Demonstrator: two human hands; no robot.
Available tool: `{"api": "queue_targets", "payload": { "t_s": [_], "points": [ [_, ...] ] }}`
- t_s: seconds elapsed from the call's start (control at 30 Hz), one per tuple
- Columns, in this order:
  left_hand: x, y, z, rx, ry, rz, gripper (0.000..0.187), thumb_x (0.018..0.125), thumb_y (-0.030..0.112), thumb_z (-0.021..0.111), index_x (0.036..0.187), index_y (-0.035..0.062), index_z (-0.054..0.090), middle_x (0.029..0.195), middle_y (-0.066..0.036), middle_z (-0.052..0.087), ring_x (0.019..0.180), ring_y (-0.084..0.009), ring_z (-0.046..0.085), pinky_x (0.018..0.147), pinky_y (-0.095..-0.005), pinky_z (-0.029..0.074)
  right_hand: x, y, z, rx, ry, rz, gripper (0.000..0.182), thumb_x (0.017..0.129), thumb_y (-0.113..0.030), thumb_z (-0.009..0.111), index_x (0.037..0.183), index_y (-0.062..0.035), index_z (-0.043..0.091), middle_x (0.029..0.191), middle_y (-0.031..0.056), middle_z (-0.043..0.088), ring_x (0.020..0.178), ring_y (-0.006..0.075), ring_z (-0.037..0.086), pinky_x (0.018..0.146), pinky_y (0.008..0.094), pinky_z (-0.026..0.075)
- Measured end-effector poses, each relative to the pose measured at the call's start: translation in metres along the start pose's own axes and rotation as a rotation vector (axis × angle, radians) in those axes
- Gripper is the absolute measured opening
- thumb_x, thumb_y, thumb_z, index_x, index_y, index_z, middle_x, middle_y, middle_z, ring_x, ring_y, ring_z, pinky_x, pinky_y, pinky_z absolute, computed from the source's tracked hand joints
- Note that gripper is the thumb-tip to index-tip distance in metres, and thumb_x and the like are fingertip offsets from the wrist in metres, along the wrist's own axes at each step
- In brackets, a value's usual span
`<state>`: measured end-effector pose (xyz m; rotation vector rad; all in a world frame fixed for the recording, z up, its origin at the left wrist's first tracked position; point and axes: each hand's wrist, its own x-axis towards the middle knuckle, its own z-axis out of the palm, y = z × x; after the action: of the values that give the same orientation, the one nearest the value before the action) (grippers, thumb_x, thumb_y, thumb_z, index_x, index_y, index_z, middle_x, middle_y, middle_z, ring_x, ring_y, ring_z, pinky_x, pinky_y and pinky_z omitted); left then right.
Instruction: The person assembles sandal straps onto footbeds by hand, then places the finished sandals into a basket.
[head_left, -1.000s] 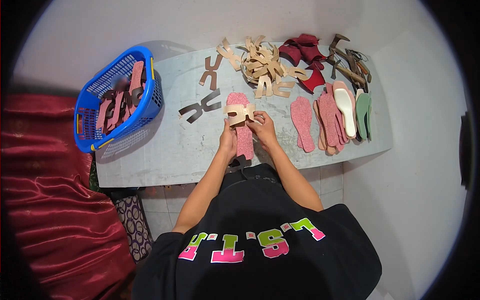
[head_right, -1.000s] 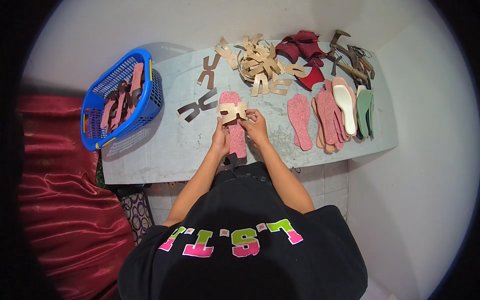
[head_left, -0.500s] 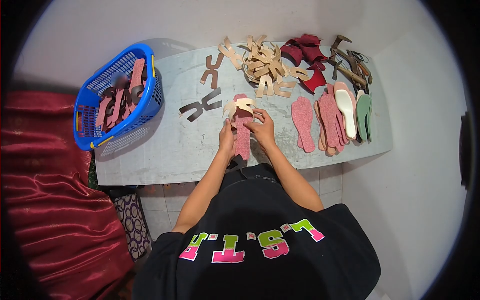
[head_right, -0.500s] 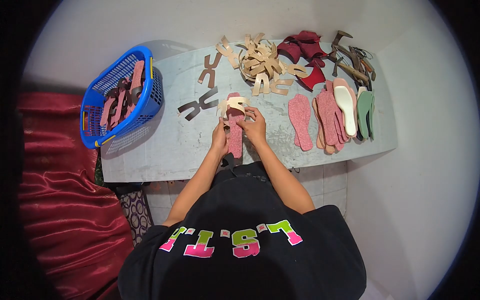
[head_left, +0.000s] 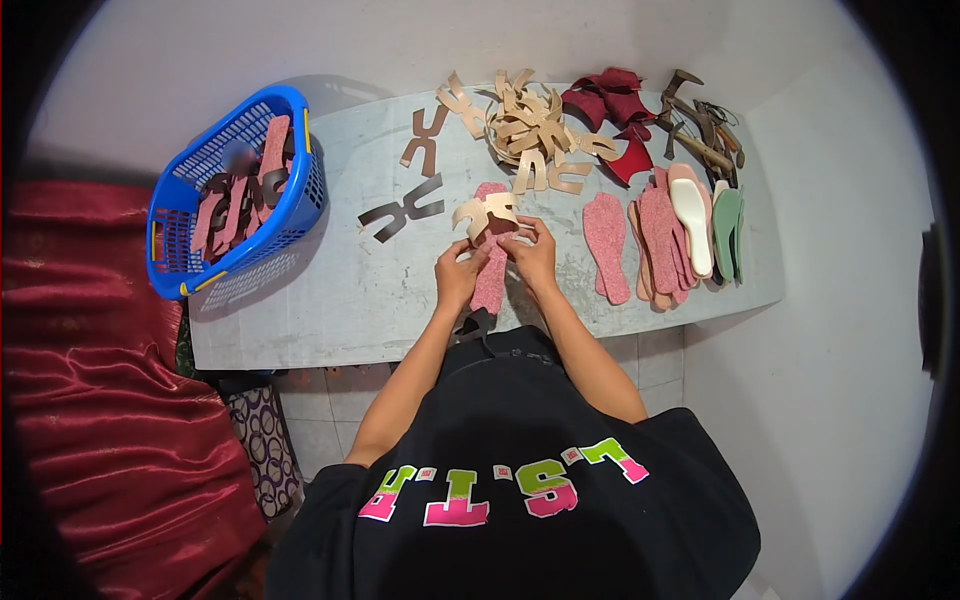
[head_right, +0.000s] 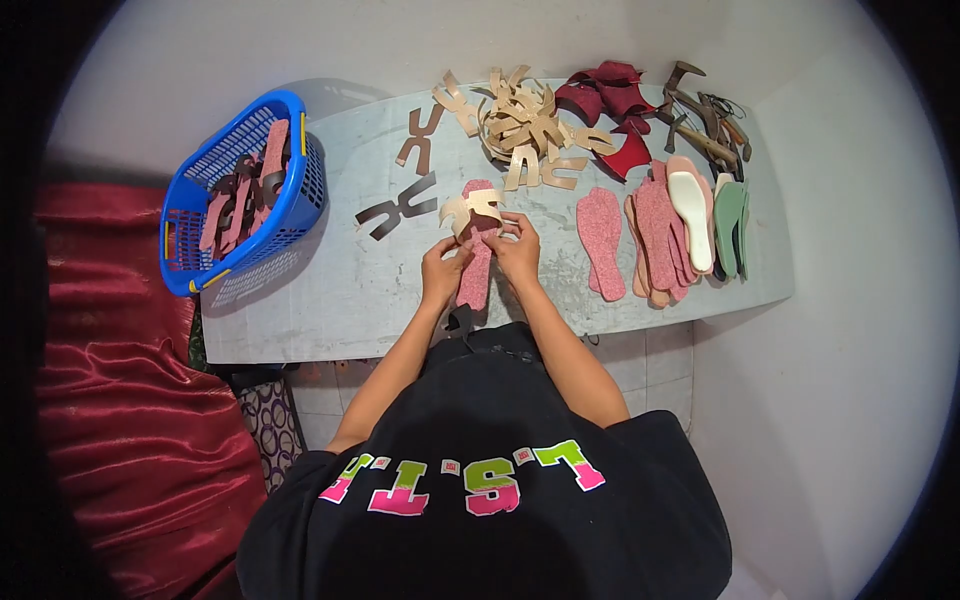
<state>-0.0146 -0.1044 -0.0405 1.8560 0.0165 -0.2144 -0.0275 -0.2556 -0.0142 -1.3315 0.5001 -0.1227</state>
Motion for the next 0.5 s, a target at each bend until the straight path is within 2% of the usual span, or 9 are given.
{"api": "queue_targets", "payload": {
  "t_s": [0.03, 0.1, 0.13, 0.2, 0.23, 0.3, 0.4, 0.5],
  "points": [
    [0.002, -0.004, 0.001, 0.000, 0.000, 0.001, 0.037, 0.095, 0.028, 0.064, 0.111, -0.0045, 0.066, 0.096, -0.012, 0.070, 0.077, -0.0130, 0.064, 0.065, -0.0248, 0.051, 0.000, 0.000, 0.000, 0.009, 0.000, 0.006, 0.046, 0.076, 0.006, 0.074, 0.117, -0.0001, 0.054, 0.102, 0.0096, 0.064, 0.086, 0.0161, 0.067, 0.069, 0.0264, 0.057],
    [0.004, -0.008, 0.004, -0.209, 0.127, -0.081, 0.029, 0.094, 0.019, 0.065, 0.110, -0.0047, 0.065, 0.094, -0.011, 0.070, 0.077, -0.0131, 0.065, 0.064, -0.0247, 0.052, 0.000, 0.001, 0.000, 0.018, 0.001, 0.012, 0.044, 0.076, 0.006, 0.074, 0.115, -0.0001, 0.055, 0.100, 0.0089, 0.064, 0.085, 0.0158, 0.067, 0.068, 0.0262, 0.057],
    [0.004, -0.008, 0.003, -0.209, 0.127, -0.082, 0.029, 0.094, 0.019, 0.065, 0.110, -0.0047, 0.065, 0.094, -0.011, 0.070, 0.077, -0.0131, 0.065, 0.064, -0.0247, 0.052, -0.001, 0.000, 0.001, 0.002, -0.013, 0.023, 0.041, 0.076, 0.006, 0.074, 0.112, -0.0003, 0.055, 0.099, 0.0082, 0.064, 0.084, 0.0153, 0.066, 0.068, 0.0259, 0.056],
    [0.004, -0.008, -0.001, -0.461, 0.087, -0.247, 0.026, 0.095, 0.016, 0.062, 0.110, -0.0048, 0.064, 0.094, -0.011, 0.069, 0.076, -0.0133, 0.065, 0.060, -0.0239, 0.053, -0.002, 0.000, 0.002, -0.015, -0.026, 0.034, 0.039, 0.076, 0.007, 0.074, 0.109, -0.0005, 0.056, 0.098, 0.0074, 0.064, 0.082, 0.0147, 0.066, 0.067, 0.0256, 0.056],
    [0.004, -0.008, -0.001, -0.461, 0.087, -0.248, 0.026, 0.095, 0.016, 0.062, 0.110, -0.0048, 0.064, 0.094, -0.011, 0.069, 0.076, -0.0133, 0.065, 0.060, -0.0239, 0.053, -0.003, 0.001, 0.002, -0.007, -0.041, 0.043, 0.038, 0.076, 0.006, 0.074, 0.108, -0.0006, 0.056, 0.098, 0.0074, 0.064, 0.081, 0.0142, 0.066, 0.066, 0.0254, 0.056],
    [0.006, -0.008, 0.000, -0.698, 0.142, -0.291, 0.024, 0.096, 0.013, 0.059, 0.111, -0.0049, 0.062, 0.094, -0.010, 0.068, 0.075, -0.0140, 0.066, 0.059, -0.0238, 0.055, -0.004, 0.001, 0.004, 0.003, -0.057, 0.051, 0.036, 0.076, 0.006, 0.074, 0.107, -0.0007, 0.056, 0.098, 0.0074, 0.064, 0.080, 0.0136, 0.065, 0.066, 0.0252, 0.056],
    [0.006, -0.007, -0.007, -0.721, 0.068, -0.355, 0.022, 0.096, 0.011, 0.057, 0.111, -0.0050, 0.062, 0.095, -0.010, 0.068, 0.076, -0.0152, 0.068, 0.063, -0.0254, 0.058, -0.007, -0.001, 0.007, 0.020, -0.069, 0.103, 0.035, 0.076, 0.007, 0.073, 0.106, 0.0009, 0.055, 0.099, 0.0096, 0.064, 0.082, 0.0162, 0.067, 0.067, 0.0254, 0.055],
    [0.005, -0.001, -0.006, -0.779, 0.039, -0.336, 0.019, 0.095, 0.008, 0.058, 0.109, -0.0045, 0.062, 0.095, -0.011, 0.068, 0.078, -0.0153, 0.068, 0.065, -0.0253, 0.059, -0.007, 0.001, 0.008, -0.010, -0.044, 0.031, 0.036, 0.075, 0.007, 0.074, 0.106, -0.0004, 0.056, 0.097, 0.0074, 0.064, 0.080, 0.0130, 0.065, 0.063, 0.0238, 0.054]
  ]
}}
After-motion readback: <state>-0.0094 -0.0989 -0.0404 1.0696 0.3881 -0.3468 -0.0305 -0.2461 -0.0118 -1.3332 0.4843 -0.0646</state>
